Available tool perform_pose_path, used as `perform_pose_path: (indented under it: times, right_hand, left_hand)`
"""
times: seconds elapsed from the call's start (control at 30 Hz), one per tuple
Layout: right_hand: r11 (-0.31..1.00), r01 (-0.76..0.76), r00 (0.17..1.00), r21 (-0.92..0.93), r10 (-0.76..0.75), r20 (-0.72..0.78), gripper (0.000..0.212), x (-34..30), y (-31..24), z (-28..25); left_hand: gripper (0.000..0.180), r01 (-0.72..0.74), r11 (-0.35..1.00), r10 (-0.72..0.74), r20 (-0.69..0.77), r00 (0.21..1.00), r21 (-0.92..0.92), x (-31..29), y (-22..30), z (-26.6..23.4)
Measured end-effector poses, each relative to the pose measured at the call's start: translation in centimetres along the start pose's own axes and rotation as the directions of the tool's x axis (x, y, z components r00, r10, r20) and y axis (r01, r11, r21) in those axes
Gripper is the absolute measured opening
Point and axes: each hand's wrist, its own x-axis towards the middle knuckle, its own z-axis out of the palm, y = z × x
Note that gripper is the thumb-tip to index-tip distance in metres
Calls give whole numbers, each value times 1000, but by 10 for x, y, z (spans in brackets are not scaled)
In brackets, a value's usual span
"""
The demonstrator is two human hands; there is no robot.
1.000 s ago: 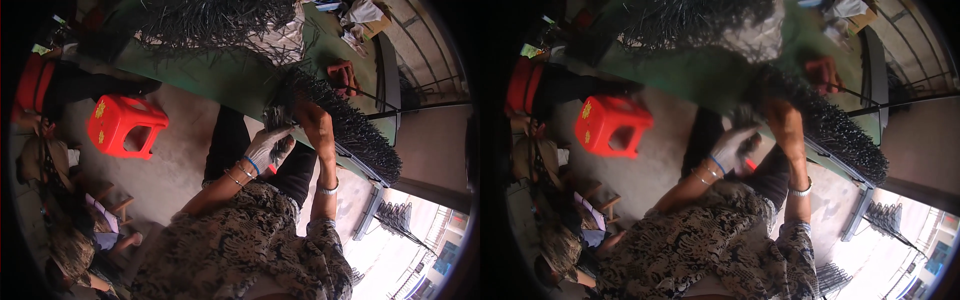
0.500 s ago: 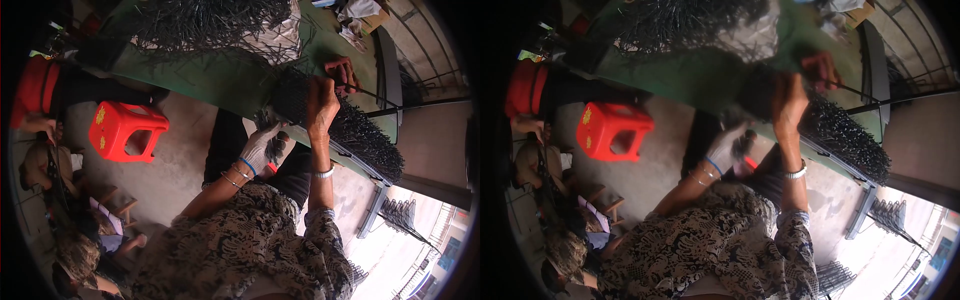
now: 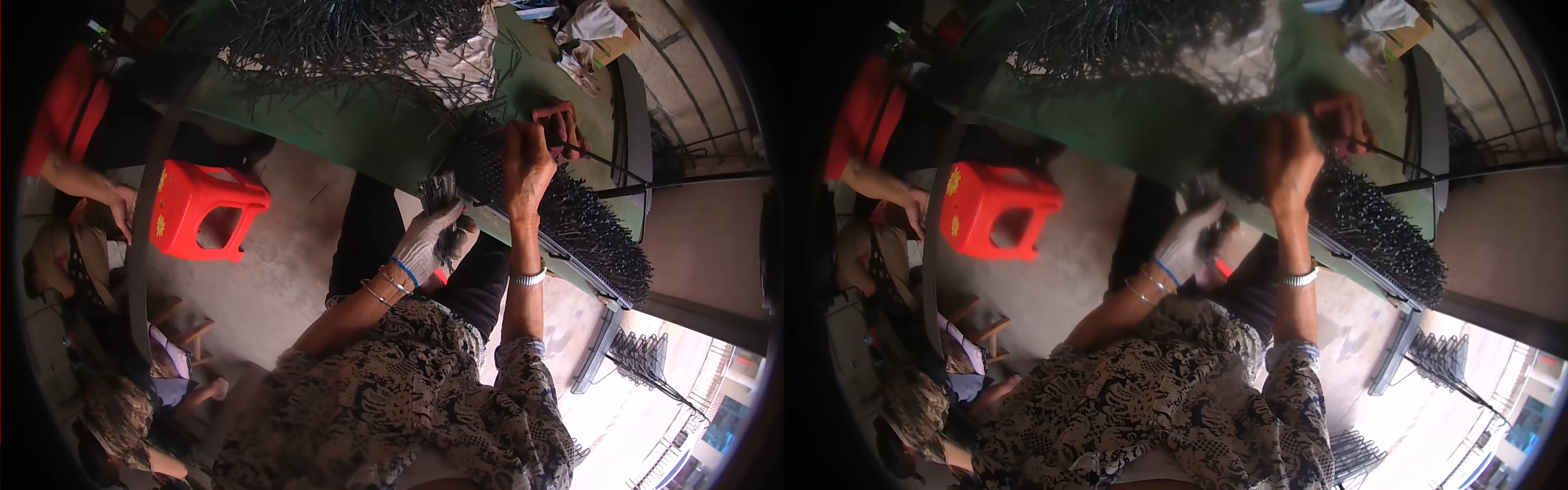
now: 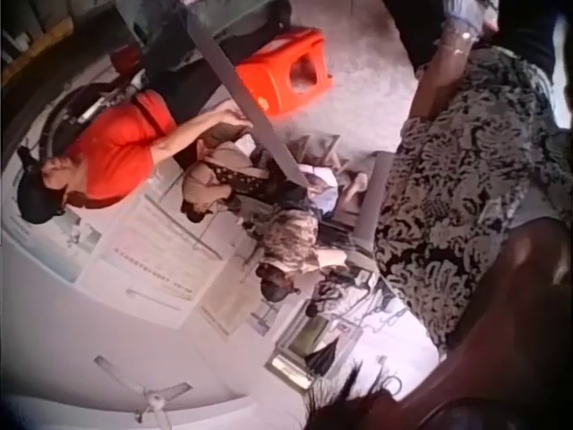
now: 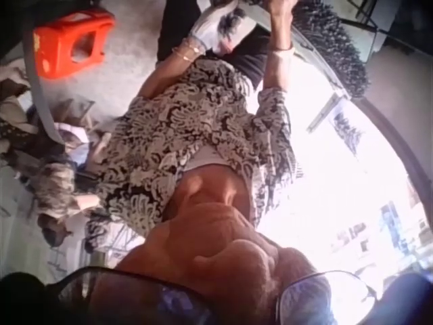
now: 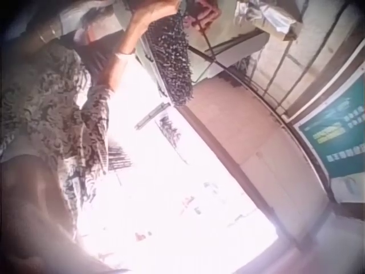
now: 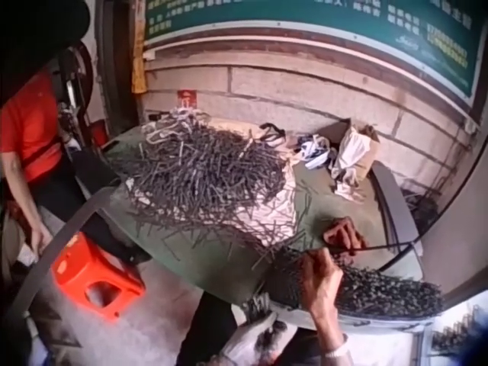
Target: Manual assembly of synthetic needles into a wire frame to create artificial tree branches.
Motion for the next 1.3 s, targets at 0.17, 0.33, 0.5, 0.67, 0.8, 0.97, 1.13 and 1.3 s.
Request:
perform_pose_path:
  times: [0.17,0.33,0.5,0.67,0.8,0.97,1.13,1.3]
  right_hand:
    - [999,31,999,-34,-30,9,8,-1,-4,-2]
    - [996,3,1000,-86,-3,0,8,-3,-2,-5]
    - [966,121,989,-228,-98,110,8,-1,6,-3]
    - [816,254,956,-519,-132,261,9,0,5,7]
    - [894,198,972,-402,-127,197,12,-7,-14,-5]
    - [922,-378,686,87,216,695,18,-22,-18,-42]
    - [880,-445,656,168,192,730,9,-31,-8,-44]
    - [820,-521,667,236,219,712,5,-31,-16,-48]
  left_hand:
    - [24,8,1000,-8,-12,1000,0,-1,1,1]
    - [22,-18,998,18,10,1000,-55,-5,-1,2]
    - [23,11,1000,-12,-41,999,-26,-4,1,6]
    - [22,-9,1000,9,5,1000,14,0,1,5]
    - [20,5,999,-3,-47,999,48,-6,8,14]
    - [19,21,998,-20,-5,1000,66,-6,9,16]
    - [17,51,998,-47,-75,996,47,-12,8,29]
    - [24,8,1000,-8,53,999,13,10,1,6]
